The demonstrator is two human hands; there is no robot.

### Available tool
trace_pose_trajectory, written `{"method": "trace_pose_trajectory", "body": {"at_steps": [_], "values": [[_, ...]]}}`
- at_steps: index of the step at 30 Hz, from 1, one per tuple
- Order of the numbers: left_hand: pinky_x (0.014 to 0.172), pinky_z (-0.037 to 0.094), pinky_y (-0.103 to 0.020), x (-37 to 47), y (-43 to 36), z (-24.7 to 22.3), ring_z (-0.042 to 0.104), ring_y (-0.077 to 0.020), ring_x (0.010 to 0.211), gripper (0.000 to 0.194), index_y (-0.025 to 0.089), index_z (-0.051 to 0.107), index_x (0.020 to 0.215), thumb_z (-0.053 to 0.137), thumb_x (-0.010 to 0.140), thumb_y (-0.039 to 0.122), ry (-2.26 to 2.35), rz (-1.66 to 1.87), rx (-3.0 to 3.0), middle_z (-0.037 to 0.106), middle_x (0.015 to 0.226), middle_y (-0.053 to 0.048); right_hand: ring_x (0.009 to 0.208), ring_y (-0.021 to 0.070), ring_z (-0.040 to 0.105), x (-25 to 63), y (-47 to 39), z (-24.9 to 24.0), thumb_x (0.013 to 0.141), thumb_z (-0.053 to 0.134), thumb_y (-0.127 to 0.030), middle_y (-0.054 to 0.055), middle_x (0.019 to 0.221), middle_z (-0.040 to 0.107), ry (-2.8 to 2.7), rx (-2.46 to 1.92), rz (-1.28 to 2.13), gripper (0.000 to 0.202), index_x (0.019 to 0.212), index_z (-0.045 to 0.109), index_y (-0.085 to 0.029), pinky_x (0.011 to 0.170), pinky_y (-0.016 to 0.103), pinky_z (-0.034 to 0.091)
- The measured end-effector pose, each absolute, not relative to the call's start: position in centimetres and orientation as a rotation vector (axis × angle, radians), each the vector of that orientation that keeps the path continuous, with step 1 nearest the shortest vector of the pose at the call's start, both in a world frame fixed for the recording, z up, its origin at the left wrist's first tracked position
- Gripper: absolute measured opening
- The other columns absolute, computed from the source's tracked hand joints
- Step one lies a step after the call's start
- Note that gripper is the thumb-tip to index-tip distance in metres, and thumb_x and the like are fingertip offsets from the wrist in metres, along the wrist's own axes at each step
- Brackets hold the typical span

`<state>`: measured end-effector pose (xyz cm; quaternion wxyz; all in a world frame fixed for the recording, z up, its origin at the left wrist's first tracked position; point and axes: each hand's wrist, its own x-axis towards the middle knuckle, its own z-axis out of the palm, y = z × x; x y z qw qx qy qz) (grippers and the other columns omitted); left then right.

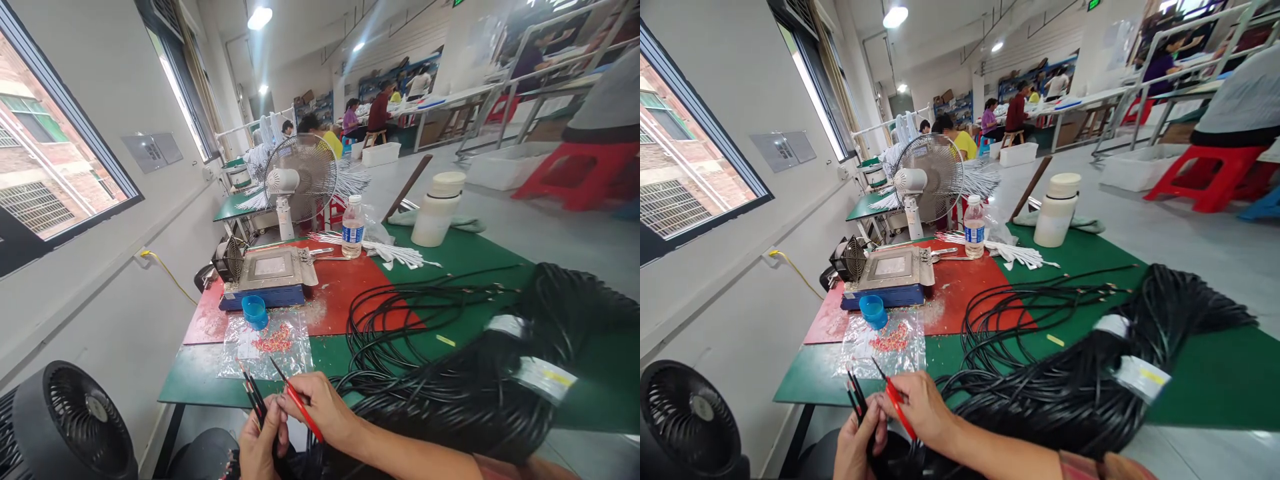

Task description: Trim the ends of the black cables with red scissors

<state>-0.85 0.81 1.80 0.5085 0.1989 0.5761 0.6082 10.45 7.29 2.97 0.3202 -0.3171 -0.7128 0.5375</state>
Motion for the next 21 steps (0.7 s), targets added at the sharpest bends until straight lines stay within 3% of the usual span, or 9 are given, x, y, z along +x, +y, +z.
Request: {"method": "trace_pose_trajectory", "body": {"at_steps": [2, 6, 8, 12, 21], "values": [[0.038, 0.015, -0.018, -0.7, 0.8, 1.7, 0.027, -0.0012, 0.033, 0.033, 0.013, 0.056, 0.054, 0.067, 0.059, 0.044, 1.375, 1.456, 0.472, 0.04, 0.033, 0.006, 0.048, 0.0059, 0.033, 10.4, 7.3, 3.1, 0.072, 0.056, -0.055, -0.004, 0.048, 0.038, -1.882, -0.851, 1.356, 0.048, 0.05, 0.048, -0.013, 0.046, 0.02, 0.024], [0.038, 0.015, -0.017, -0.8, 0.7, 1.5, 0.027, -0.0004, 0.033, 0.033, 0.013, 0.056, 0.055, 0.065, 0.061, 0.044, 1.349, 1.434, 0.458, 0.04, 0.035, 0.006, 0.037, 0.0052, 0.033, 10.2, 7.8, 3.5, 0.071, 0.051, -0.062, -0.005, 0.043, 0.04, -1.524, -0.779, 1.999, 0.05, 0.057, 0.05, -0.014, 0.039, 0.019, 0.025], [0.038, 0.015, -0.017, -0.8, 0.6, 1.5, 0.027, -0.0002, 0.033, 0.033, 0.013, 0.056, 0.056, 0.065, 0.061, 0.044, 1.356, 1.425, 0.46, 0.04, 0.035, 0.006, 0.034, 0.0043, 0.033, 10.2, 8.2, 3.7, 0.068, 0.055, -0.062, -0.006, 0.041, 0.04, -1.351, -0.743, 2.16, 0.049, 0.057, 0.049, -0.014, 0.036, 0.018, 0.025], [0.039, 0.013, -0.018, -0.9, 0.6, 1.5, 0.026, -0.0004, 0.032, 0.033, 0.013, 0.055, 0.056, 0.063, 0.063, 0.045, 1.353, 1.407, 0.488, 0.038, 0.033, 0.007, 0.032, 0.0029, 0.034, 10.2, 8.4, 3.8, 0.062, 0.064, -0.056, -0.006, 0.039, 0.042, -1.317, -0.707, 2.211, 0.047, 0.054, 0.05, -0.012, 0.034, 0.016, 0.025], [0.039, 0.011, -0.019, -0.8, 0.5, 1.2, 0.023, -0.0003, 0.033, 0.032, 0.015, 0.051, 0.056, 0.055, 0.07, 0.044, 1.299, 1.4, 0.576, 0.037, 0.034, 0.007, 0.031, 0.0028, 0.036, 10.2, 7.8, 3.9, 0.066, 0.06, -0.059, -0.003, 0.04, 0.047, -1.269, -0.699, 2.283, 0.051, 0.051, 0.051, -0.011, 0.032, 0.015, 0.025]]}}
